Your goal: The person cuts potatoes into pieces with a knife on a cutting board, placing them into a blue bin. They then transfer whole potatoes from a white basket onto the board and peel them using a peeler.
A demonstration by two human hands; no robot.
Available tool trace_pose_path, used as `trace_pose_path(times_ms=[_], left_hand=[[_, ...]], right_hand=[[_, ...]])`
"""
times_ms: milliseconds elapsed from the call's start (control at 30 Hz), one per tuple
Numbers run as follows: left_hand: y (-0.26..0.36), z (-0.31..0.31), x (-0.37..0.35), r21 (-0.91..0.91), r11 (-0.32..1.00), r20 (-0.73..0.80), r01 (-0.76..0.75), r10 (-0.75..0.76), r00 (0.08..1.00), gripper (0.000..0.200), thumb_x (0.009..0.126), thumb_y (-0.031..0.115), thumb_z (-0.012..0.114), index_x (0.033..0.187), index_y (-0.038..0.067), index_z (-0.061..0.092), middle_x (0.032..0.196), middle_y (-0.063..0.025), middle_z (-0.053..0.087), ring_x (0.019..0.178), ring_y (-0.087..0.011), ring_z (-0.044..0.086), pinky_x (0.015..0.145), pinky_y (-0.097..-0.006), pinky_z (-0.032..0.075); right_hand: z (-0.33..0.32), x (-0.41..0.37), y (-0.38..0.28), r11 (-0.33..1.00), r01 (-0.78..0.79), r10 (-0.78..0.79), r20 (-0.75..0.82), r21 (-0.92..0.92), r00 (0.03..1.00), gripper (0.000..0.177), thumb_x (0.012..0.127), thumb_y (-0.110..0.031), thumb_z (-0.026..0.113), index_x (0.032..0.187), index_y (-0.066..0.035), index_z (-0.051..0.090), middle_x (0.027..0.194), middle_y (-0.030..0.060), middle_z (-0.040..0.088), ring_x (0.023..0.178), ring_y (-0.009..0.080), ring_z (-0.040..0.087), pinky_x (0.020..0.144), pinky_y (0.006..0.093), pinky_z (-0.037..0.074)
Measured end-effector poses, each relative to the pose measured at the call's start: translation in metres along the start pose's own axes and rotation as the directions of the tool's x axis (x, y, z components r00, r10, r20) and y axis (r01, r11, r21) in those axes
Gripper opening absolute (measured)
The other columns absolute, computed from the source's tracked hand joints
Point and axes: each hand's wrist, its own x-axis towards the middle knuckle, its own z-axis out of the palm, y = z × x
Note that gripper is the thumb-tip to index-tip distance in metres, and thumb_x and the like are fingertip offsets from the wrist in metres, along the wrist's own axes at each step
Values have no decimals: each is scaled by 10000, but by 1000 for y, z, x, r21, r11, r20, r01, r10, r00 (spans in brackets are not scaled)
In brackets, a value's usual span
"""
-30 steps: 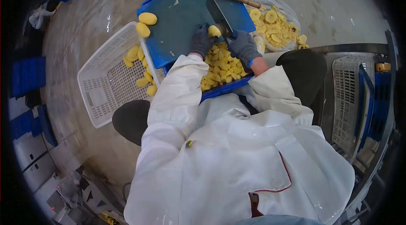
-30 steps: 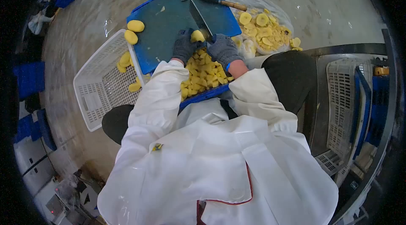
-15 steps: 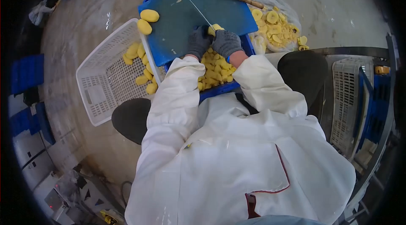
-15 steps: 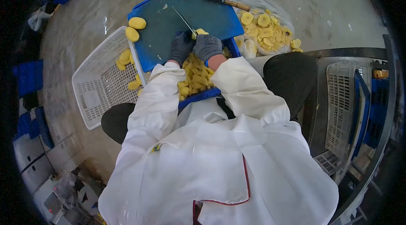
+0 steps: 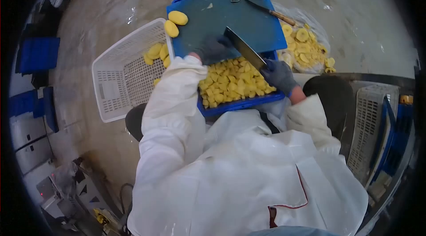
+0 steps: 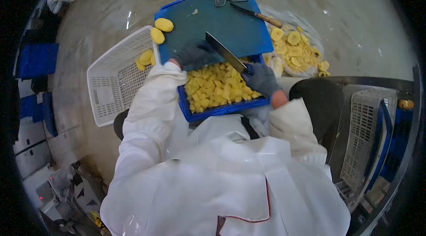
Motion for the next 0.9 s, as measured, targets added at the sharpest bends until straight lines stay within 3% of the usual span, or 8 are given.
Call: trace_pose_path(times_ms=[100, 167, 267, 367, 500, 633, 700, 900], left_hand=[[-62, -54, 14, 144, 935, -380, 323, -249, 891, 417, 773, 184, 630, 1187, 154, 662, 1113, -137, 674, 1064, -322, 616, 955, -390, 452], [-93, -80, 21, 670, 632, -471, 390, -45, 881, 414, 840, 339, 565, 1215, 173, 622, 1049, -119, 663, 1053, -301, 616, 919, -386, 469], [-112, -80, 44, 593, 636, -372, 495, -329, 868, 590, 738, 240, 642, 1315, 165, 549, 1255, -161, 589, 1165, -346, 557, 977, -451, 440], [-134, -56, 62, 583, 797, -149, 157, -85, 985, 614, 720, 245, 651, 1320, 172, 546, 1280, -179, 565, 1176, -349, 549, 980, -444, 441], [-45, 16, 19, 441, 894, -148, -80, 161, 976, 594, 765, 135, 593, 1352, 139, 508, 1348, -202, 504, 1197, -378, 526, 1019, -436, 428], [-22, 66, 0, -259, 966, -374, -24, -77, 924, 553, 793, 31, 609, 1335, 69, 507, 1337, -167, 531, 1188, -315, 553, 1012, -389, 443], [-32, 92, 4, -720, 685, -422, -108, -309, 852, 529, 798, 2, 644, 1311, 36, 517, 1300, -145, 564, 1157, -265, 579, 992, -364, 458], [-37, 93, 1, -753, 658, -371, -7, -415, 831, 424, 798, 23, 702, 1205, 9, 586, 1136, -115, 658, 1045, -226, 625, 932, -348, 486]], right_hand=[[-10, 3, -4, 967, -241, 230, 123, 78, 965, 268, 828, -306, 625, 974, -91, 693, 872, 190, 673, 831, 366, 649, 739, 475, 505], [2, 10, 5, 981, -188, 189, -7, 50, 982, 315, 830, -297, 635, 1065, -91, 669, 859, 192, 670, 815, 382, 645, 730, 477, 505], [12, 17, 3, 992, -123, 123, -56, 2, 991, 422, 842, -293, 622, 1223, -116, 589, 893, 206, 665, 871, 396, 634, 774, 483, 497], [28, 22, -4, 979, -54, 61, -31, 195, 998, 460, 836, -299, 628, 1255, -119, 563, 916, 213, 663, 897, 398, 630, 799, 486, 490], [49, 34, -13, 972, -144, 151, -20, 185, 988, 396, 844, -308, 613, 1166, -77, 594, 896, 236, 657, 907, 393, 632, 807, 497, 487], [44, 36, -16, 1000, -15, 12, -162, -20, 987, 309, 844, -298, 607, 1028, -51, 609, 860, 231, 660, 863, 392, 642, 774, 500, 497], [35, 40, -25, 995, 50, -68, -240, -82, 968, 279, 840, -290, 609, 965, -41, 607, 835, 225, 662, 825, 392, 646, 744, 499, 504], [10, 33, -61, 995, 43, -62, -212, -93, 975, 247, 838, -264, 597, 922, -33, 616, 785, 222, 652, 774, 393, 648, 706, 487, 515]])
